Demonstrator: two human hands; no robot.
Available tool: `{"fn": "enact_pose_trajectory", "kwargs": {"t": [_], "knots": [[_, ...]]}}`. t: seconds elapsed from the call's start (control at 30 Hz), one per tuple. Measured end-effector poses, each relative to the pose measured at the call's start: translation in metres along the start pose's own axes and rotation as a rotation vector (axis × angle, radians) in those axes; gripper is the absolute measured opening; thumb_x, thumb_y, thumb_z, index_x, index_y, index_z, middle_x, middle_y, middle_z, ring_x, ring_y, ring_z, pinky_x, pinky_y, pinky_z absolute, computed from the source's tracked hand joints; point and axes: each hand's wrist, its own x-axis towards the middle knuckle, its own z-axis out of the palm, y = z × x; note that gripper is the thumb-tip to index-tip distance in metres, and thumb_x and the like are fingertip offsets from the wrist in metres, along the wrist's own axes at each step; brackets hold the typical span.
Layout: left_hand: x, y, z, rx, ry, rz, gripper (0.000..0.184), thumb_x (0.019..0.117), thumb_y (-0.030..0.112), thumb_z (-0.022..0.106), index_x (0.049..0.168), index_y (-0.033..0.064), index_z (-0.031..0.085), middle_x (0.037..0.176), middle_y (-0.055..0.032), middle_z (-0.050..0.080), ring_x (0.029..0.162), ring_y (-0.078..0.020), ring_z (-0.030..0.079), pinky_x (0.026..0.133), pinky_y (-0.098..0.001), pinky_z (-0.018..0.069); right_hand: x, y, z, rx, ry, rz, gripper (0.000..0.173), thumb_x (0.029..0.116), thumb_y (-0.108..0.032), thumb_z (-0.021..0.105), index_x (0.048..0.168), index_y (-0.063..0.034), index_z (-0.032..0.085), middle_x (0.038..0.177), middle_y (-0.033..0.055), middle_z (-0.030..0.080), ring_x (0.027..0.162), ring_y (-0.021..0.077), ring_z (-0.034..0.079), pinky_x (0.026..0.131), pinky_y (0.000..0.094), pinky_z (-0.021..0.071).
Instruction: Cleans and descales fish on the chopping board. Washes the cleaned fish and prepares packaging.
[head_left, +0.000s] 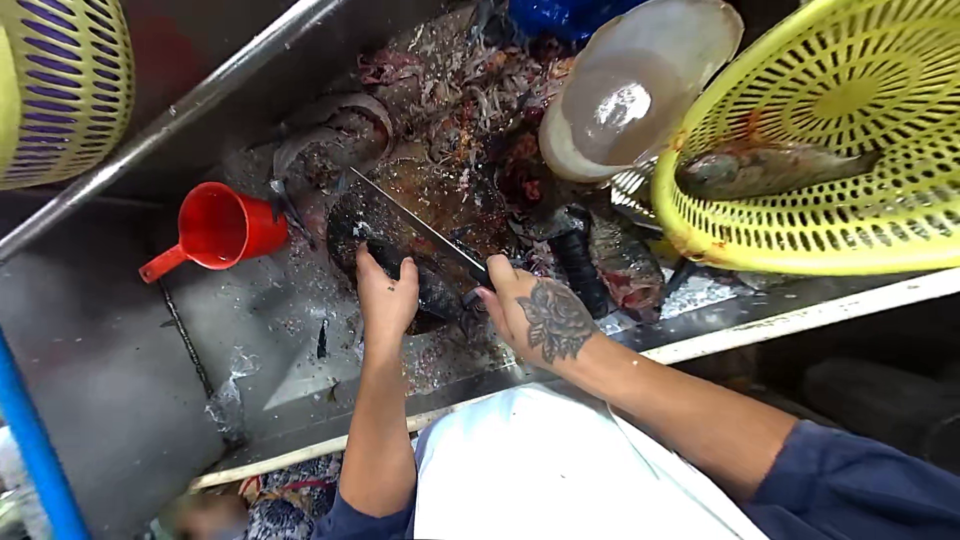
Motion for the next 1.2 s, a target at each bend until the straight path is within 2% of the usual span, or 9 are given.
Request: {"fn": "enact_pose_trajectory", "kwargs": {"t": [0.1,0.3,0.37,0.43,0.5,0.77,0.9,1.03,1.2], "knots": [[0.011,-0.004,-0.011,0.009,-0.041,0.044,0.077,0.0854,0.021,0.079,0.151,0.0097,0.041,0.129,-0.0185,0.065,0.115,-0.0307,0.066,0.096,-0.0566,0.0546,0.007,0.011,0.005,0.099,-0.13,0.021,0.037,0.11,-0.041,0.041,0.128,-0.0092,0.05,0.094,0.0135,0.068,0.093,0.033,0.071,0.082,0.0514,0.0574],[0.002,0.013,-0.03,0.691,0.132,0.563,0.063,0.0981,0.017,0.065,0.155,0.0084,0.039,0.134,-0.0289,0.054,0.112,-0.049,0.062,0.081,-0.0636,0.0568,-0.002,0.033,0.01,0.183,-0.034,0.023,0.038,0.1092,-0.04,0.045,0.131,-0.0089,0.051,0.091,0.0121,0.068,0.088,0.0296,0.071,0.081,0.0493,0.0577],[-0.002,-0.004,-0.016,0.745,0.059,0.614,0.067,0.103,0.037,0.06,0.16,0.0138,0.033,0.148,-0.0296,0.045,0.13,-0.052,0.05,0.098,-0.0673,0.0475,-0.002,0.039,0.007,0.162,-0.001,0.02,0.038,0.1089,-0.04,0.046,0.131,-0.0089,0.051,0.09,0.0125,0.069,0.088,0.0302,0.071,0.08,0.0503,0.0577],[-0.002,-0.026,-0.002,0.713,-0.005,0.622,0.07,0.1058,0.05,0.045,0.165,0.0176,0.025,0.167,-0.0218,0.026,0.153,-0.0468,0.023,0.121,-0.067,0.0219,-0.002,0.041,-0.001,0.139,-0.015,0.027,0.04,0.109,-0.041,0.045,0.133,-0.0097,0.05,0.093,0.0137,0.069,0.09,0.0314,0.071,0.081,0.0514,0.0576],[0.007,-0.035,0.001,0.623,-0.034,0.644,0.069,0.1074,0.052,0.037,0.162,0.0104,0.03,0.168,-0.0159,0.028,0.157,-0.0401,0.018,0.125,-0.065,0.0118,-0.003,0.041,-0.007,0.113,-0.035,0.03,0.042,0.1093,-0.041,0.045,0.136,-0.0094,0.05,0.097,0.0152,0.069,0.094,0.033,0.071,0.084,0.0524,0.057],[0.035,-0.032,-0.008,0.424,-0.13,0.774,0.071,0.0887,0.055,0.073,0.141,0.0111,0.056,0.137,-0.0153,0.059,0.136,-0.038,0.049,0.121,-0.0655,0.0226,-0.009,0.033,0.0,0.057,-0.015,0.032,0.041,0.1088,-0.04,0.046,0.135,-0.0096,0.048,0.093,0.0133,0.069,0.088,0.0316,0.072,0.08,0.0514,0.058],[0.032,-0.028,-0.009,0.292,-0.072,0.694,0.068,0.08,0.048,0.085,0.132,0.0089,0.064,0.127,-0.0134,0.066,0.123,-0.0339,0.058,0.109,-0.0584,0.042,-0.012,0.035,0.001,0.109,0.017,0.023,0.041,0.1083,-0.039,0.048,0.136,-0.0087,0.049,0.094,0.0136,0.069,0.087,0.0296,0.071,0.08,0.0505,0.0573],[0.037,-0.032,-0.021,0.163,-0.092,0.595,0.082,0.0699,0.035,0.096,0.138,0.0068,0.059,0.134,-0.016,0.061,0.119,-0.0309,0.063,0.101,-0.0535,0.0533,-0.013,0.038,0.003,0.124,0.04,0.012,0.041,0.1076,-0.04,0.049,0.135,-0.0086,0.051,0.094,0.0124,0.07,0.087,0.0275,0.071,0.08,0.0487,0.0575],[0.024,-0.039,-0.036,0.213,0.053,0.583,0.085,0.0691,0.036,0.095,0.142,0.0114,0.057,0.139,-0.0163,0.054,0.128,-0.0371,0.051,0.106,-0.0574,0.0464,-0.013,0.036,0.01,0.147,0.068,0.021,0.04,0.1074,-0.039,0.049,0.134,-0.0087,0.052,0.094,0.0125,0.069,0.087,0.0274,0.07,0.08,0.0487,0.0569]]}}
